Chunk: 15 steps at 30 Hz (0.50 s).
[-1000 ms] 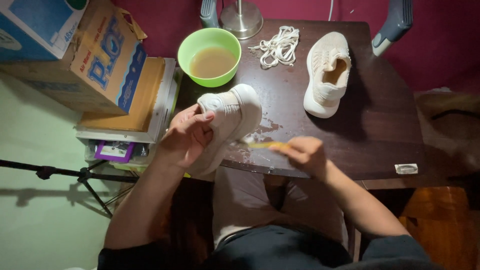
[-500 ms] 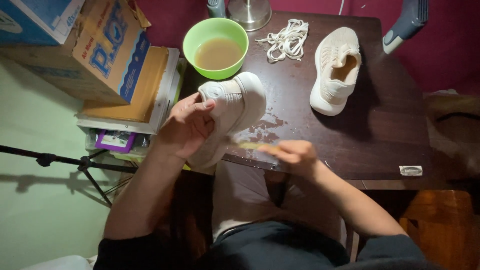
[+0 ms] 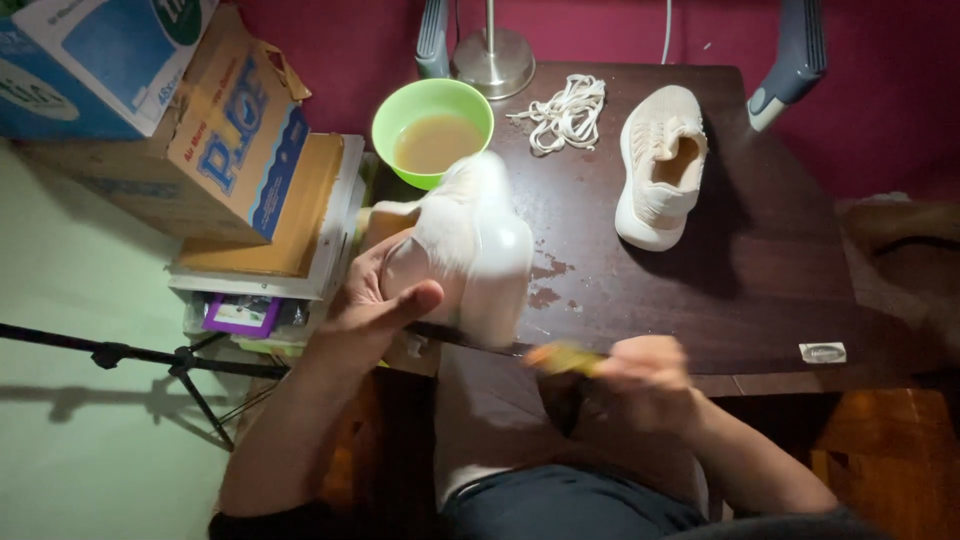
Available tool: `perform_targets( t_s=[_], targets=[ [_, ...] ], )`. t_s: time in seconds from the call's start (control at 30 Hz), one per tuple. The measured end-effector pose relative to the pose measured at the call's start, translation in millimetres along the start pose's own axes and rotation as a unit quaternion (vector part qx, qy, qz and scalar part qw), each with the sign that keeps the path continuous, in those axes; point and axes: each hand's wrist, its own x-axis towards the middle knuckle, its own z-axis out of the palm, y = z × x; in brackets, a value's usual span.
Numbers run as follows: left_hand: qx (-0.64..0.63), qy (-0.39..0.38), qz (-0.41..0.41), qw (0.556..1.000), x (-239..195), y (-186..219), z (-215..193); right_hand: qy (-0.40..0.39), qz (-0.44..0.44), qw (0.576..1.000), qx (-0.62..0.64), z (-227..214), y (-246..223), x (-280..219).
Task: The person scrubs a white sneaker with a toothbrush dipped in a cleaning solution. They remove the laces, clean the upper fabric, and scrub the sole. The laces are placed on the table, and the shoe is turned over to clean different parts.
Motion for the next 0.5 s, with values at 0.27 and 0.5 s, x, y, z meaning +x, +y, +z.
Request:
perform_targets(
  t_s=[0.27,0.5],
  targets=[
    [0.215,-0.118,0.138,0.960,12.4,-67.0,-38.3,-0.081,0.114,0.989,-0.055,-22.7,-77.8,4.5],
    [0.071,-0.241,0.046,0.967,40.5,-69.7,-43.3,0.026,0.275,0.952,-0.130,8.6,-81.3,29.0]
  ],
)
